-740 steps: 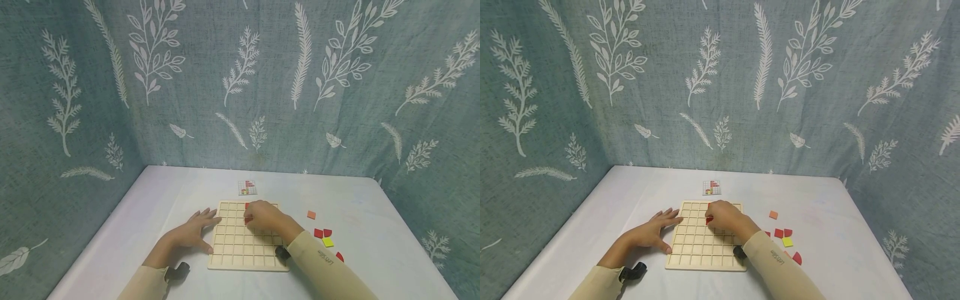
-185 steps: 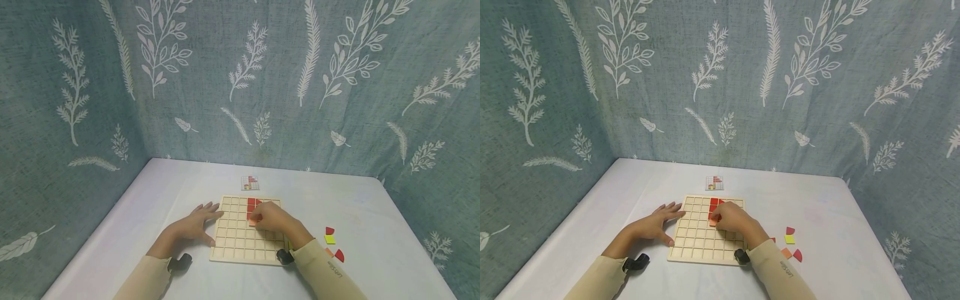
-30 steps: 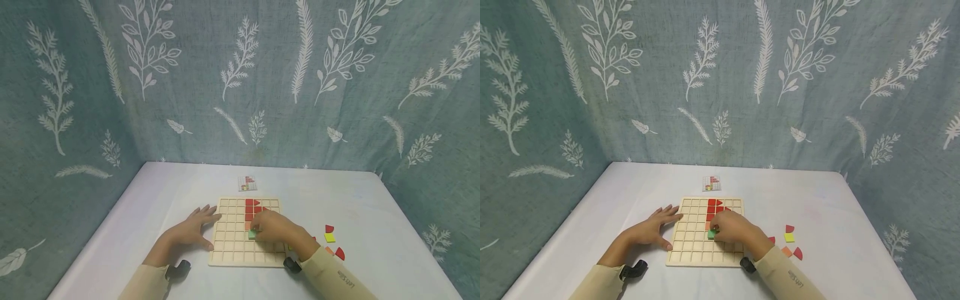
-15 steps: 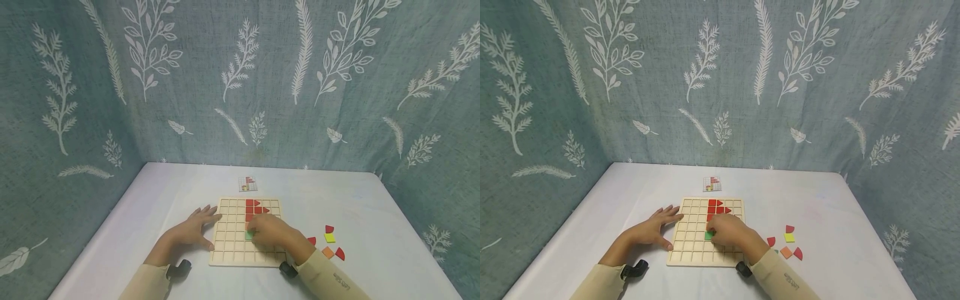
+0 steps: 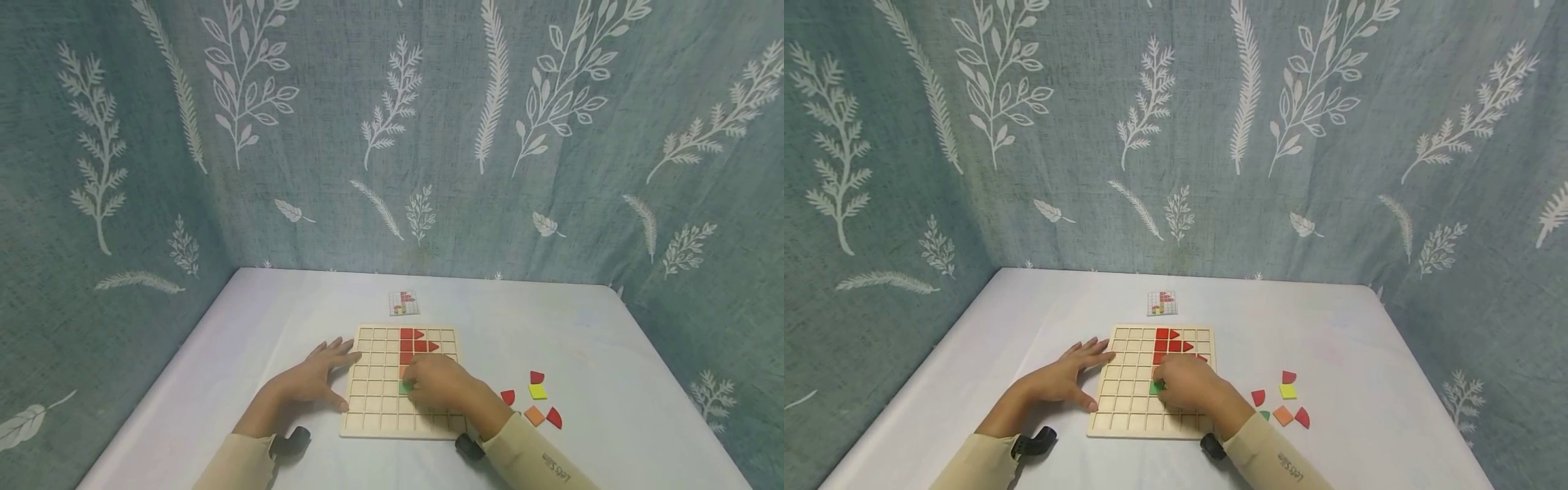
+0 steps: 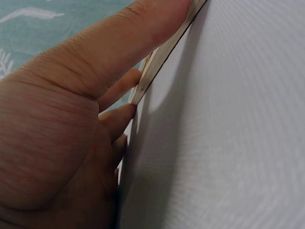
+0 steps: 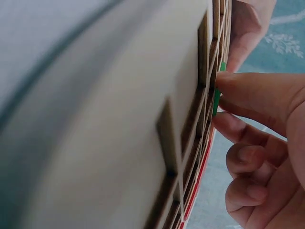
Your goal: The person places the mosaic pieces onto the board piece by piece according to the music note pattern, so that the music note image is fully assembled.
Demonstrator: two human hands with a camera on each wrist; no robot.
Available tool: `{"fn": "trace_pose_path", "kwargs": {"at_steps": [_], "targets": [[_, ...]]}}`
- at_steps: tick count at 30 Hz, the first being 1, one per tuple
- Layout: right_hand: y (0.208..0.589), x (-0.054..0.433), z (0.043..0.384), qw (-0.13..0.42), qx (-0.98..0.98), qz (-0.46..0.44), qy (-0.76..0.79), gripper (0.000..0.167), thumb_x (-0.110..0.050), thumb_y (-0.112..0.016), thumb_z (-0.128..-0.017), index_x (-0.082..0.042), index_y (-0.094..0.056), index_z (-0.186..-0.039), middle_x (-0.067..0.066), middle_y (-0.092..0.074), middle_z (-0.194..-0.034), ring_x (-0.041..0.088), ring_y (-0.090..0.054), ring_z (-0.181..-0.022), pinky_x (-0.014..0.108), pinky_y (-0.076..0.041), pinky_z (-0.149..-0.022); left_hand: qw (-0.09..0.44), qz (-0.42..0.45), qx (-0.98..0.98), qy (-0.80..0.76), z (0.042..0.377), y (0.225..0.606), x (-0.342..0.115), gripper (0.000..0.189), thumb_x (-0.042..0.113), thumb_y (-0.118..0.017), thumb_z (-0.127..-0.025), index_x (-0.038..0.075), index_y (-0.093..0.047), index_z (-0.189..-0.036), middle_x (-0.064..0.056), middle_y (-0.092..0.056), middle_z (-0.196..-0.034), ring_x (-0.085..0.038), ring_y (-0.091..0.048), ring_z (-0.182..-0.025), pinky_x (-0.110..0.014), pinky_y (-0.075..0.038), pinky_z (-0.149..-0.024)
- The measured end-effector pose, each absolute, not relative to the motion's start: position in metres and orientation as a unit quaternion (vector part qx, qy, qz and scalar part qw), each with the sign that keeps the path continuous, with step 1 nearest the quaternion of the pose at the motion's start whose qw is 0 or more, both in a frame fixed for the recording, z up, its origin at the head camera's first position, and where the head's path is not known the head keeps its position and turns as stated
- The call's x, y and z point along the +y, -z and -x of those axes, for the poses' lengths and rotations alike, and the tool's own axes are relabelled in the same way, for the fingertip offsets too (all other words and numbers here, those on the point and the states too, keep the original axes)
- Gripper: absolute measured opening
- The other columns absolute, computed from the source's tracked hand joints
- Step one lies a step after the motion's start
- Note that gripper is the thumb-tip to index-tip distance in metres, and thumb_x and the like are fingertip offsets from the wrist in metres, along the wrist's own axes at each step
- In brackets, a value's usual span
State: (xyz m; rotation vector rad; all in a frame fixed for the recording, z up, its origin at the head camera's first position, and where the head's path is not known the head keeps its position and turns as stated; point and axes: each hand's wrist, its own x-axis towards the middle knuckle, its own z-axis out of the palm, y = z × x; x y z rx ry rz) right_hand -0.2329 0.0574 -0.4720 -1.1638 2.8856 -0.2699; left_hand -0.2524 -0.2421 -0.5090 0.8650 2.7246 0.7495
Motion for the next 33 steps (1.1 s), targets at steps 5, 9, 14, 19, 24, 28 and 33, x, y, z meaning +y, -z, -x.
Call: {"fn": "trace_pose_path", "kwargs": {"at_steps": [5, 9, 14, 19, 24, 28, 33], "targets": [[0.469, 0.056, 0.232, 0.008, 0.921, 0.380, 0.088, 0.004, -0.020, -0.071, -0.082, -0.021, -0.072, -0.086, -0.014, -0.052, -0.080, 0.006, -0.047, -0.068, 0.024, -0.046, -0.064, 0.097, -0.289, 0.919, -0.250, 0.252, 0.504, -0.241, 0.111, 0.064, -0.080, -0.057, 0.016, -0.041, -0.149, -0.012, -0.019, -0.160, -0.034, -0.004, -0.147, -0.054, 0.001, -0.116], [0.469, 0.054, 0.232, 0.007, 0.920, 0.382, 0.088, 0.002, -0.019, -0.071, -0.083, -0.020, -0.071, -0.085, -0.014, -0.051, -0.080, 0.006, -0.047, -0.069, 0.024, -0.046, -0.066, 0.098, -0.286, 0.920, -0.250, 0.252, 0.502, -0.240, 0.110, 0.064, -0.080, -0.057, 0.017, -0.042, -0.149, -0.012, -0.019, -0.160, -0.034, -0.004, -0.147, -0.054, 0.002, -0.116], [0.470, 0.051, 0.232, 0.007, 0.919, 0.386, 0.085, 0.005, -0.018, -0.071, -0.084, -0.022, -0.072, -0.087, -0.014, -0.056, -0.084, 0.005, -0.052, -0.075, 0.025, -0.050, -0.071, 0.097, -0.285, 0.919, -0.253, 0.251, 0.502, -0.239, 0.111, 0.063, -0.081, -0.056, 0.016, -0.042, -0.149, -0.012, -0.019, -0.160, -0.035, -0.004, -0.147, -0.054, 0.001, -0.116], [0.463, 0.052, 0.230, 0.020, 0.918, 0.385, 0.099, 0.009, -0.016, -0.071, -0.084, -0.022, -0.072, -0.091, -0.014, -0.058, -0.089, 0.004, -0.055, -0.079, 0.025, -0.050, -0.073, 0.093, -0.284, 0.920, -0.252, 0.253, 0.503, -0.240, 0.111, 0.064, -0.081, -0.056, 0.016, -0.042, -0.149, -0.012, -0.019, -0.160, -0.034, -0.004, -0.147, -0.054, 0.001, -0.116], [0.455, 0.065, 0.230, 0.023, 0.920, 0.374, 0.112, 0.015, -0.017, -0.071, -0.086, -0.018, -0.075, -0.100, -0.012, -0.064, -0.098, 0.007, -0.062, -0.090, 0.029, -0.053, -0.082, 0.097, -0.277, 0.924, -0.246, 0.256, 0.505, -0.241, 0.114, 0.066, -0.080, -0.055, 0.017, -0.040, -0.150, -0.010, -0.018, -0.160, -0.032, -0.003, -0.147, -0.053, 0.001, -0.117], [0.454, 0.082, 0.232, 0.017, 0.922, 0.373, 0.106, 0.017, -0.020, -0.073, -0.087, -0.014, -0.077, -0.103, -0.009, -0.066, -0.098, 0.010, -0.063, -0.092, 0.030, -0.053, -0.083, 0.100, -0.274, 0.925, -0.243, 0.256, 0.507, -0.241, 0.114, 0.066, -0.081, -0.055, 0.019, -0.040, -0.150, -0.009, -0.018, -0.161, -0.031, -0.003, -0.148, -0.053, 0.001, -0.117], [0.453, 0.103, 0.229, 0.028, 0.928, 0.353, 0.116, 0.018, -0.022, -0.073, -0.086, -0.013, -0.077, -0.101, -0.009, -0.067, -0.097, 0.013, -0.063, -0.092, 0.035, -0.053, -0.085, 0.100, -0.277, 0.922, -0.250, 0.253, 0.508, -0.240, 0.114, 0.064, -0.082, -0.054, 0.017, -0.042, -0.149, -0.011, -0.019, -0.160, -0.033, -0.003, -0.147, -0.054, 0.002, -0.116]]}}
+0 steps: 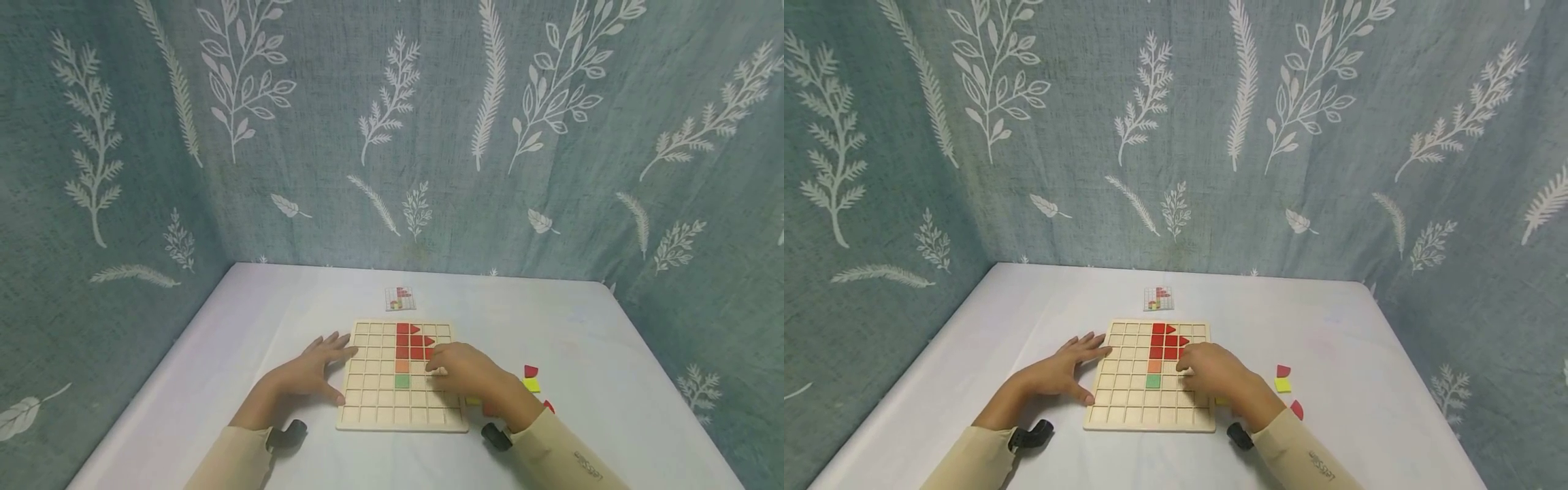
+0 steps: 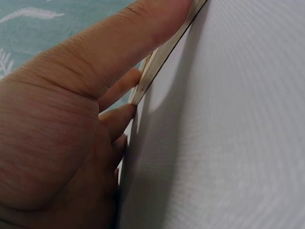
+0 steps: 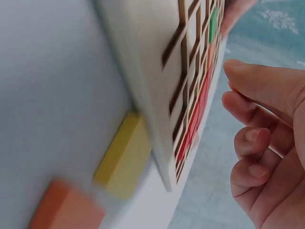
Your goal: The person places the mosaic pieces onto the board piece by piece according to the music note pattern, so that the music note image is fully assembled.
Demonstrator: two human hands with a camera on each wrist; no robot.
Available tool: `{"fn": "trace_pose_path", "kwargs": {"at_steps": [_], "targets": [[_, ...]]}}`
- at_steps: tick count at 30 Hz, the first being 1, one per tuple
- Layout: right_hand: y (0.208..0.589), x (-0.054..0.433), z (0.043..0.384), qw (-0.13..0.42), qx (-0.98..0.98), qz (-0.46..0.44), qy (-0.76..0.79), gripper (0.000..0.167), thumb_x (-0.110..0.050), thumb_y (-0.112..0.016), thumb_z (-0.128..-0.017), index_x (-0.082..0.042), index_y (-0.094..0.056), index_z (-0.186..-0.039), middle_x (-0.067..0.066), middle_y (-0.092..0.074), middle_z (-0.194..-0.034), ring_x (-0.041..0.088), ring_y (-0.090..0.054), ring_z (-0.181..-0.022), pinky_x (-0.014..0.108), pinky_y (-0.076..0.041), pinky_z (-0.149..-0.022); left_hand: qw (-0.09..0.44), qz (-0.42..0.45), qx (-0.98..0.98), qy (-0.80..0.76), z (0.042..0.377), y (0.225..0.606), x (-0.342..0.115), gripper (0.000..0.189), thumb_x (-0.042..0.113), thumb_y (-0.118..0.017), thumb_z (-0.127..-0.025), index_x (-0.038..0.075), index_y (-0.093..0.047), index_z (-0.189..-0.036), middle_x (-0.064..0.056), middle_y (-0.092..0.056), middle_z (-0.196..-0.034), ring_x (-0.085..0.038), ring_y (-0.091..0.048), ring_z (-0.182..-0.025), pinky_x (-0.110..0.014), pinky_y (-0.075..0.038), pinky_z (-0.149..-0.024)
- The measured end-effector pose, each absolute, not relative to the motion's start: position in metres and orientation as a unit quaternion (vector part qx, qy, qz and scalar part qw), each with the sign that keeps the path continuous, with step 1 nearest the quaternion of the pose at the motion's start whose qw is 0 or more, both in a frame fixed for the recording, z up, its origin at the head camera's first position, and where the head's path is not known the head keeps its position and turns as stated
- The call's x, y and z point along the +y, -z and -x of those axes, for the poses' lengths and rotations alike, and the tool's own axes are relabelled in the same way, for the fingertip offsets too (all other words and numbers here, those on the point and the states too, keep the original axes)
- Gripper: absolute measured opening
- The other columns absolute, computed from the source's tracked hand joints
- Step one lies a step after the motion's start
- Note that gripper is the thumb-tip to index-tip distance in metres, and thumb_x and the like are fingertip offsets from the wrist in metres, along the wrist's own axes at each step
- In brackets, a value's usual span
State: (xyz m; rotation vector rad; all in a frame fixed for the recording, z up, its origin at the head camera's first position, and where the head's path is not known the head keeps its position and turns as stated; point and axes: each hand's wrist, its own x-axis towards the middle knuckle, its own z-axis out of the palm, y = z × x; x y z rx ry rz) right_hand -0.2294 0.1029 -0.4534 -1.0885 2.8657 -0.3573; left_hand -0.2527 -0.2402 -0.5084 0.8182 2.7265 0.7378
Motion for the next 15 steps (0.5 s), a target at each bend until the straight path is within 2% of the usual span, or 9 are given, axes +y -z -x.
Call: {"fn": "trace_pose_path", "kwargs": {"at_steps": [10, 15], "targets": [[0.456, 0.141, 0.226, 0.051, 0.949, 0.284, 0.130, 0.016, -0.023, -0.074, -0.085, -0.017, -0.077, -0.099, -0.014, -0.063, -0.091, 0.010, -0.060, -0.088, 0.037, -0.053, -0.085, 0.101, -0.275, 0.922, -0.252, 0.251, 0.508, -0.239, 0.113, 0.064, -0.082, -0.054, 0.018, -0.042, -0.149, -0.010, -0.020, -0.160, -0.033, -0.003, -0.147, -0.054, 0.001, -0.116], [0.459, 0.155, 0.224, 0.052, 0.952, 0.269, 0.134, 0.017, -0.019, -0.073, -0.082, -0.016, -0.078, -0.099, -0.014, -0.064, -0.092, 0.012, -0.061, -0.090, 0.037, -0.053, -0.085, 0.101, -0.274, 0.923, -0.250, 0.252, 0.508, -0.241, 0.113, 0.064, -0.082, -0.054, 0.017, -0.042, -0.149, -0.011, -0.020, -0.160, -0.033, -0.004, -0.147, -0.053, 0.002, -0.116]]}}
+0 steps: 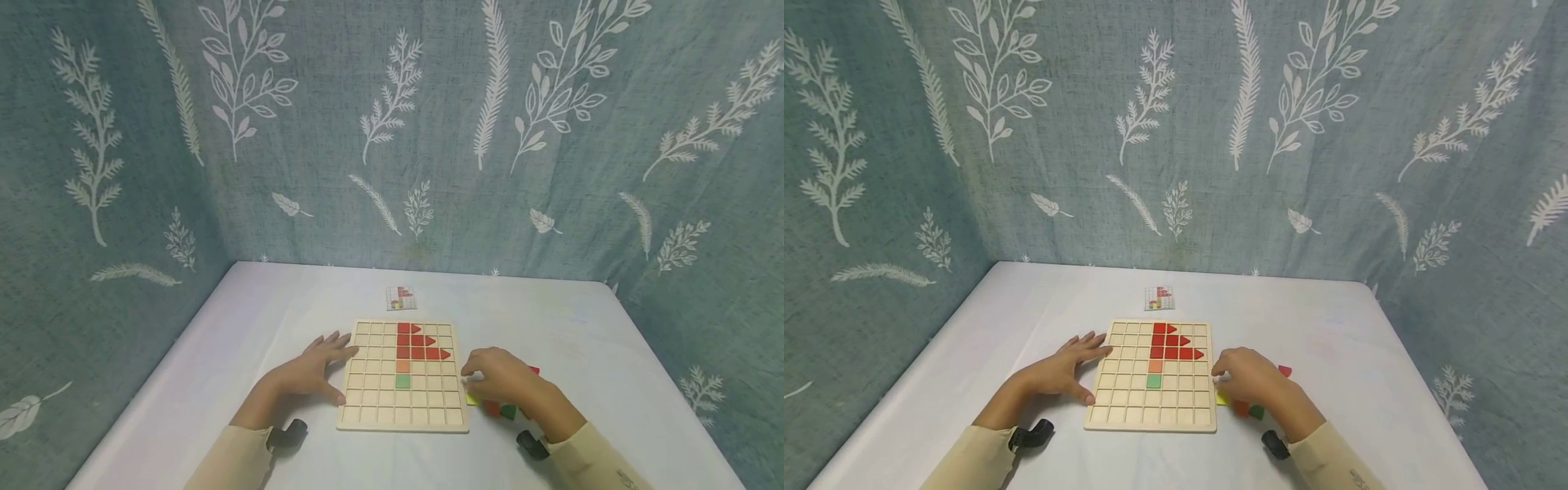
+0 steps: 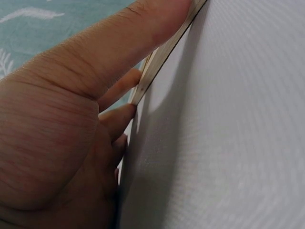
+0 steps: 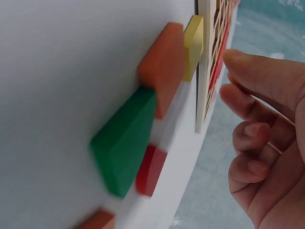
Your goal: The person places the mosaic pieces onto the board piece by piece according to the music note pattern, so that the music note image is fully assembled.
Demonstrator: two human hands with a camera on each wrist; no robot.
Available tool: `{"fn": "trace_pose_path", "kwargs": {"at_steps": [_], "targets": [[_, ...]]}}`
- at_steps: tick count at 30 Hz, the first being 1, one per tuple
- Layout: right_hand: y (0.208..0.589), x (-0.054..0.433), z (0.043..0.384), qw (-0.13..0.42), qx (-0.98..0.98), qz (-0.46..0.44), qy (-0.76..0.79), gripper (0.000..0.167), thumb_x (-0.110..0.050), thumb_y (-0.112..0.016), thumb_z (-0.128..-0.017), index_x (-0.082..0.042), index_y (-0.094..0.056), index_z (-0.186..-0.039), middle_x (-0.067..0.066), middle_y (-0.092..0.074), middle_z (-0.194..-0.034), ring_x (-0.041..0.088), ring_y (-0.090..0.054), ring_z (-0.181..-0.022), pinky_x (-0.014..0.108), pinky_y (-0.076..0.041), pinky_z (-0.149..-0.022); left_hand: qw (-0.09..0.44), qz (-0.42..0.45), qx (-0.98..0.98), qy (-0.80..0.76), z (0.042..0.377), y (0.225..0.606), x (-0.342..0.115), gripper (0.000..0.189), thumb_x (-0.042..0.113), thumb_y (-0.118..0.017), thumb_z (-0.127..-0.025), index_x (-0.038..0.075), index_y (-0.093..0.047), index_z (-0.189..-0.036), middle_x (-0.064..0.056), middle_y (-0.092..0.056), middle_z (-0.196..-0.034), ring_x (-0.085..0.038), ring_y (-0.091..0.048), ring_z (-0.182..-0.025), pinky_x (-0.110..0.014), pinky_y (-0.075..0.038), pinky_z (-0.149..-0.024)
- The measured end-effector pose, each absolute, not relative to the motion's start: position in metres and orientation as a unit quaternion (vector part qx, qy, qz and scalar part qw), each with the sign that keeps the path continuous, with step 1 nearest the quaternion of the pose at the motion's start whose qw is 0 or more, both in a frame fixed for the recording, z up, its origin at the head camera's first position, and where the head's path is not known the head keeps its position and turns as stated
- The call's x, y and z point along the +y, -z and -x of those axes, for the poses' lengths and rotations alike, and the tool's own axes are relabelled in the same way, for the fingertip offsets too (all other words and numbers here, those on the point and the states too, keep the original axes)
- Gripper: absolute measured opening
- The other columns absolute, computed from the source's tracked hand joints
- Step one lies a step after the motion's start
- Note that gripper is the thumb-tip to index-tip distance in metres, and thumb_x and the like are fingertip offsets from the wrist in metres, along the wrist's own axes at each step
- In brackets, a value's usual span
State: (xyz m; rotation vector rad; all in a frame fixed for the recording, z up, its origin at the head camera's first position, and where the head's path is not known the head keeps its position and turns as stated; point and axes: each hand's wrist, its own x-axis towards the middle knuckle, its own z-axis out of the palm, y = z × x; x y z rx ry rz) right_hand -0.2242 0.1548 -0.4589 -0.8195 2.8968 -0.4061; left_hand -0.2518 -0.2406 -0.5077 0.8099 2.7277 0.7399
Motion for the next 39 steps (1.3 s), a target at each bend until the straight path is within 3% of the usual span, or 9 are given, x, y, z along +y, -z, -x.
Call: {"fn": "trace_pose_path", "kwargs": {"at_steps": [5, 10, 12, 15, 21, 32, 39], "targets": [[0.459, 0.166, 0.217, 0.075, 0.957, 0.239, 0.148, 0.022, -0.021, -0.076, -0.080, -0.017, -0.075, -0.102, -0.014, -0.064, -0.093, 0.014, -0.060, -0.093, 0.039, -0.052, -0.084, 0.100, -0.277, 0.923, -0.249, 0.251, 0.507, -0.243, 0.112, 0.064, -0.082, -0.055, 0.017, -0.042, -0.149, -0.011, -0.020, -0.160, -0.033, -0.003, -0.147, -0.053, 0.002, -0.116], [0.462, 0.181, 0.210, 0.123, 0.956, 0.192, 0.184, 0.031, -0.026, -0.083, -0.076, -0.020, -0.072, -0.104, -0.012, -0.060, -0.087, 0.012, -0.053, -0.080, 0.032, -0.052, -0.057, 0.099, -0.278, 0.923, -0.247, 0.252, 0.509, -0.242, 0.112, 0.064, -0.082, -0.055, 0.018, -0.041, -0.150, -0.011, -0.019, -0.160, -0.033, -0.004, -0.147, -0.053, 0.001, -0.117], [0.464, 0.188, 0.208, 0.121, 0.951, 0.205, 0.195, 0.031, -0.028, -0.085, -0.073, -0.020, -0.072, -0.100, -0.011, -0.058, -0.081, 0.012, -0.052, -0.075, 0.030, -0.048, -0.053, 0.098, -0.276, 0.923, -0.249, 0.251, 0.509, -0.242, 0.113, 0.064, -0.082, -0.054, 0.018, -0.042, -0.149, -0.010, -0.020, -0.160, -0.032, -0.004, -0.147, -0.053, 0.001, -0.117], [0.465, 0.194, 0.206, 0.113, 0.948, 0.231, 0.190, 0.029, -0.030, -0.086, -0.072, -0.020, -0.072, -0.095, -0.014, -0.056, -0.077, 0.010, -0.051, -0.073, 0.031, -0.048, -0.061, 0.098, -0.275, 0.923, -0.252, 0.251, 0.509, -0.241, 0.113, 0.064, -0.082, -0.054, 0.018, -0.042, -0.149, -0.010, -0.020, -0.160, -0.032, -0.004, -0.147, -0.053, 0.001, -0.117], [0.465, 0.199, 0.202, 0.136, 0.942, 0.232, 0.198, 0.028, -0.022, -0.087, -0.068, -0.018, -0.073, -0.092, -0.016, -0.063, -0.085, 0.008, -0.058, -0.080, 0.037, -0.053, -0.074, 0.097, -0.275, 0.923, -0.252, 0.252, 0.509, -0.241, 0.112, 0.065, -0.082, -0.054, 0.018, -0.043, -0.149, -0.011, -0.020, -0.160, -0.033, -0.004, -0.147, -0.053, 0.002, -0.117], [0.469, 0.199, 0.201, 0.139, 0.940, 0.252, 0.184, 0.016, -0.014, -0.081, -0.072, -0.021, -0.071, -0.083, -0.018, -0.061, -0.081, 0.005, -0.056, -0.076, 0.034, -0.053, -0.070, 0.100, -0.279, 0.924, -0.244, 0.252, 0.508, -0.240, 0.113, 0.065, -0.082, -0.055, 0.019, -0.042, -0.149, -0.009, -0.021, -0.160, -0.032, -0.004, -0.148, -0.053, 0.001, -0.117], [0.465, 0.198, 0.199, 0.149, 0.935, 0.253, 0.198, 0.022, -0.011, -0.082, -0.070, -0.025, -0.069, -0.082, -0.017, -0.060, -0.081, 0.007, -0.055, -0.077, 0.036, -0.052, -0.071, 0.099, -0.272, 0.924, -0.249, 0.250, 0.506, -0.241, 0.112, 0.063, -0.083, -0.054, 0.019, -0.043, -0.149, -0.010, -0.021, -0.160, -0.032, -0.005, -0.147, -0.053, 0.001, -0.117]]}}
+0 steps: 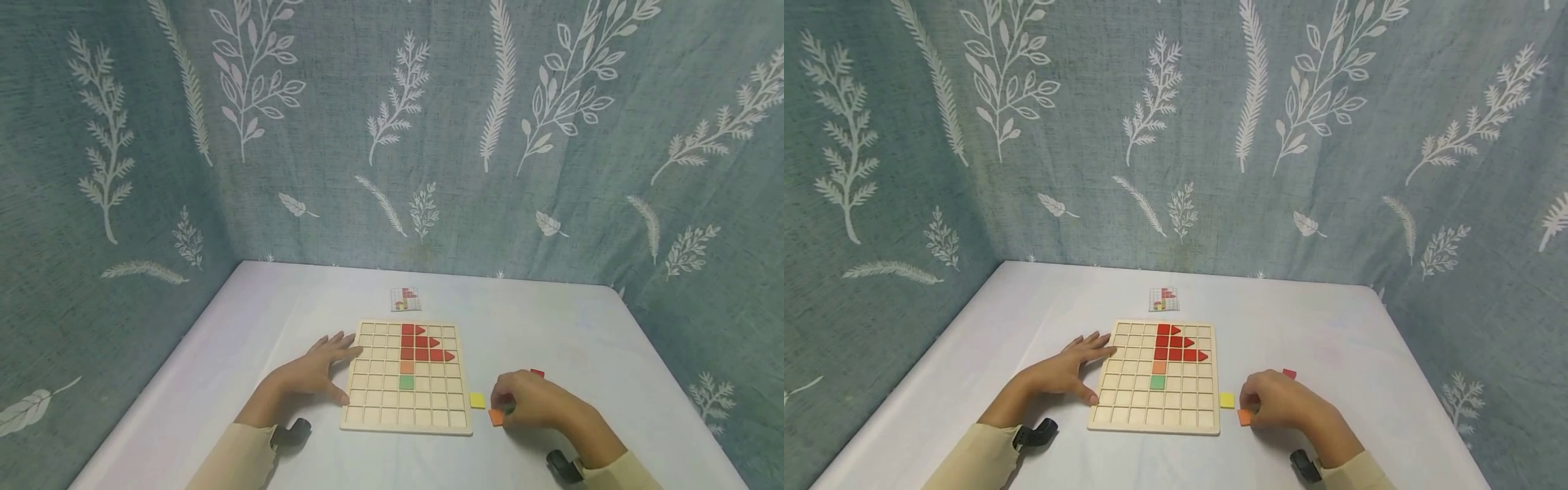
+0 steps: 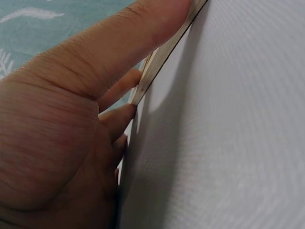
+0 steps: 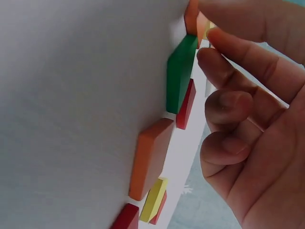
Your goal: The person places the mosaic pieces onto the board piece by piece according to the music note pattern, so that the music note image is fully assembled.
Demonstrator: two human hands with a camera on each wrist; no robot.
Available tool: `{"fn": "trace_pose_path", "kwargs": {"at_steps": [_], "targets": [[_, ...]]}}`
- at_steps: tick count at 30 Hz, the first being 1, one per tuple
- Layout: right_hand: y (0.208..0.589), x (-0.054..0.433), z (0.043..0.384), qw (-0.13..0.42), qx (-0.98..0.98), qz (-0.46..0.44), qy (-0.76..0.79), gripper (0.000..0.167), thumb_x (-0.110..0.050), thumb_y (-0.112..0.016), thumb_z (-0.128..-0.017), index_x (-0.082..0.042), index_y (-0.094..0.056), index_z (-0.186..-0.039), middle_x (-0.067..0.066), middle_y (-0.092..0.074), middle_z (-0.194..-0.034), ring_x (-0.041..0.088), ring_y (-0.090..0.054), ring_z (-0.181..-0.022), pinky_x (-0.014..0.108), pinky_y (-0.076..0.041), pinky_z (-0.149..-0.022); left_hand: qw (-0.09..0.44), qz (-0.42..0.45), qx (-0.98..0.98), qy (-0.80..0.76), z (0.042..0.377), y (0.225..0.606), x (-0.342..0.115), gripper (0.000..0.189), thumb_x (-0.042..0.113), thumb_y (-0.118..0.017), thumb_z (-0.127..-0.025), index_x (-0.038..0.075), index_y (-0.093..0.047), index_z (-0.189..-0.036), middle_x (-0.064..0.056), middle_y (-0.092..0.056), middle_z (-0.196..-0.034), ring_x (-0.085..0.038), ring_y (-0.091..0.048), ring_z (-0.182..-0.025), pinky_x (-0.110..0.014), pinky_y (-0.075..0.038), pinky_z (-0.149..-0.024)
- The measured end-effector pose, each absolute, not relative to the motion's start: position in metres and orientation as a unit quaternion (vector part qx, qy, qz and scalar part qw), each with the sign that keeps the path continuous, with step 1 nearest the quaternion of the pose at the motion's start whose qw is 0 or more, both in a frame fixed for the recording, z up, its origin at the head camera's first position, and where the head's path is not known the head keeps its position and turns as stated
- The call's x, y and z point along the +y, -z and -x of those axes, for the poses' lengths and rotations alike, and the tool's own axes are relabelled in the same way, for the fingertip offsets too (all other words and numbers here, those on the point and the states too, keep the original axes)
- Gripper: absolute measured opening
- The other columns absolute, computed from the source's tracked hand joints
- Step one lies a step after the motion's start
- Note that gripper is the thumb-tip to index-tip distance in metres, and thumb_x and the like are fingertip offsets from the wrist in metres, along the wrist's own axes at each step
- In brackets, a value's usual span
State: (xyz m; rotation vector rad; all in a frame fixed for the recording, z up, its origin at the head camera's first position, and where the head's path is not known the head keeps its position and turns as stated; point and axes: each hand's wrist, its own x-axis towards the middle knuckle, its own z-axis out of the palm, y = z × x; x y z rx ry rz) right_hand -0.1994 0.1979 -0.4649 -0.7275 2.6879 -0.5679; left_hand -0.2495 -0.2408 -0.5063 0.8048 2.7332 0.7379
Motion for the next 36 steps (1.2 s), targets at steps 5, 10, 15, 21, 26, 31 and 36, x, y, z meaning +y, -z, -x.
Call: {"fn": "trace_pose_path", "kwargs": {"at_steps": [5, 10, 15, 21, 26, 31, 36], "targets": [[0.470, 0.199, 0.195, 0.165, 0.930, 0.253, 0.208, 0.025, -0.011, -0.084, -0.069, -0.024, -0.072, -0.086, -0.019, -0.062, -0.085, 0.007, -0.057, -0.080, 0.037, -0.054, -0.075, 0.103, -0.272, 0.924, -0.248, 0.248, 0.508, -0.241, 0.112, 0.064, -0.082, -0.054, 0.018, -0.043, -0.149, -0.010, -0.021, -0.159, -0.032, -0.005, -0.147, -0.053, 0.000, -0.117], [0.471, 0.201, 0.194, 0.158, 0.928, 0.262, 0.212, 0.021, -0.014, -0.083, -0.070, -0.023, -0.072, -0.086, -0.019, -0.062, -0.085, 0.005, -0.057, -0.079, 0.034, -0.054, -0.073, 0.102, -0.275, 0.922, -0.254, 0.246, 0.510, -0.242, 0.112, 0.064, -0.083, -0.054, 0.018, -0.043, -0.148, -0.011, -0.021, -0.159, -0.033, -0.005, -0.147, -0.054, 0.000, -0.117], [0.464, 0.193, 0.198, 0.142, 0.920, 0.279, 0.237, 0.018, -0.019, -0.081, -0.075, -0.022, -0.073, -0.091, -0.017, -0.061, -0.084, 0.007, -0.055, -0.072, 0.029, -0.051, -0.062, 0.102, -0.276, 0.922, -0.251, 0.246, 0.510, -0.242, 0.113, 0.065, -0.082, -0.055, 0.018, -0.042, -0.149, -0.011, -0.021, -0.160, -0.033, -0.005, -0.147, -0.054, 0.001, -0.116], [0.455, 0.154, 0.204, 0.098, 0.918, 0.315, 0.222, 0.015, -0.022, -0.078, -0.078, -0.022, -0.075, -0.093, -0.020, -0.061, -0.088, 0.008, -0.054, -0.078, 0.030, -0.050, -0.069, 0.096, -0.281, 0.922, -0.247, 0.249, 0.507, -0.241, 0.112, 0.065, -0.081, -0.055, 0.018, -0.042, -0.149, -0.010, -0.020, -0.160, -0.032, -0.005, -0.147, -0.053, 0.000, -0.117], [0.455, 0.112, 0.211, 0.056, 0.907, 0.368, 0.196, 0.011, -0.024, -0.077, -0.082, -0.021, -0.075, -0.092, -0.019, -0.062, -0.090, 0.004, -0.058, -0.084, 0.032, -0.052, -0.079, 0.098, -0.276, 0.924, -0.246, 0.250, 0.506, -0.241, 0.113, 0.065, -0.082, -0.054, 0.019, -0.042, -0.149, -0.009, -0.020, -0.160, -0.031, -0.004, -0.148, -0.052, 0.001, -0.117], [0.461, 0.081, 0.214, 0.035, 0.899, 0.398, 0.177, 0.007, -0.020, -0.074, -0.084, -0.020, -0.074, -0.091, -0.017, -0.062, -0.087, 0.001, -0.057, -0.082, 0.025, -0.052, -0.075, 0.096, -0.278, 0.923, -0.249, 0.251, 0.507, -0.241, 0.111, 0.064, -0.082, -0.054, 0.020, -0.043, -0.148, -0.009, -0.020, -0.160, -0.031, -0.003, -0.148, -0.052, 0.002, -0.117], [0.472, 0.062, 0.209, 0.039, 0.910, 0.381, 0.160, 0.014, -0.014, -0.068, -0.082, -0.027, -0.068, -0.078, -0.018, -0.052, -0.077, 0.003, -0.048, -0.071, 0.021, -0.044, -0.062, 0.097, -0.281, 0.921, -0.250, 0.250, 0.505, -0.242, 0.111, 0.063, -0.082, -0.056, 0.018, -0.042, -0.149, -0.010, -0.020, -0.160, -0.032, -0.004, -0.147, -0.053, 0.002, -0.117]]}}
